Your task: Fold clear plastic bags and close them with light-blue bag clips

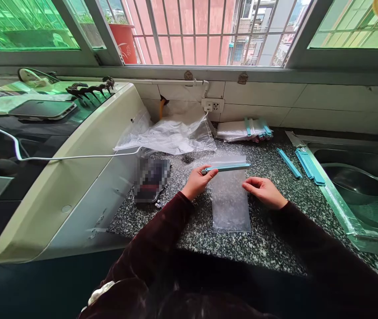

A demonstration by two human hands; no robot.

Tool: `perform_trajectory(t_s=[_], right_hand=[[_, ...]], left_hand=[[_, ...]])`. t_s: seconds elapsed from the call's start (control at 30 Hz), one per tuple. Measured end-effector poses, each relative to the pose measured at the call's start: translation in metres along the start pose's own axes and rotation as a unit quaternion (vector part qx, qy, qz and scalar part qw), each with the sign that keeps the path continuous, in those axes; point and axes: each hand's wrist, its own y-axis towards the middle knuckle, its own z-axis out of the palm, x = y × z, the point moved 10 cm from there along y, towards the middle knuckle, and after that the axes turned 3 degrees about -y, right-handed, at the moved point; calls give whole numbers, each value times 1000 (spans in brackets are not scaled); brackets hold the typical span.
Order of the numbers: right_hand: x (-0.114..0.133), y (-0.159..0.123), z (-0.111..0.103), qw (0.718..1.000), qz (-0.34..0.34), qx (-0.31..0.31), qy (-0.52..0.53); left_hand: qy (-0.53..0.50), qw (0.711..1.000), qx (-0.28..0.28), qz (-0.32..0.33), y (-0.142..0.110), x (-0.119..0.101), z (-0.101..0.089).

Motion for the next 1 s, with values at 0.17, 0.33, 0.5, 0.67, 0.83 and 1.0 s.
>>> perform_trajectory(t_s=[0.17,0.33,0.5,0.67,0.83,1.0], right_hand=[[1,-1,3,1000,-3,4,-2],[9,-3,0,999,-25,-26,-37],[13,-4,-3,998,-33,-39,-43],[8,-3,8,999,-7,23,-23],[5,-5,22,996,4,85,-22],[5,-5,25,995,-8,91,-31]], left_hand=[[0,1000,-8,7,2,-1,-4],[26,999,-18,19,0,-6,-4],[25,999,-23,28,0,-7,-5],[1,999,-38,37,3,-4,-11],[-47,992,-101,52,5,-7,-27],[-40,989,-130,66,2,-12,-33]])
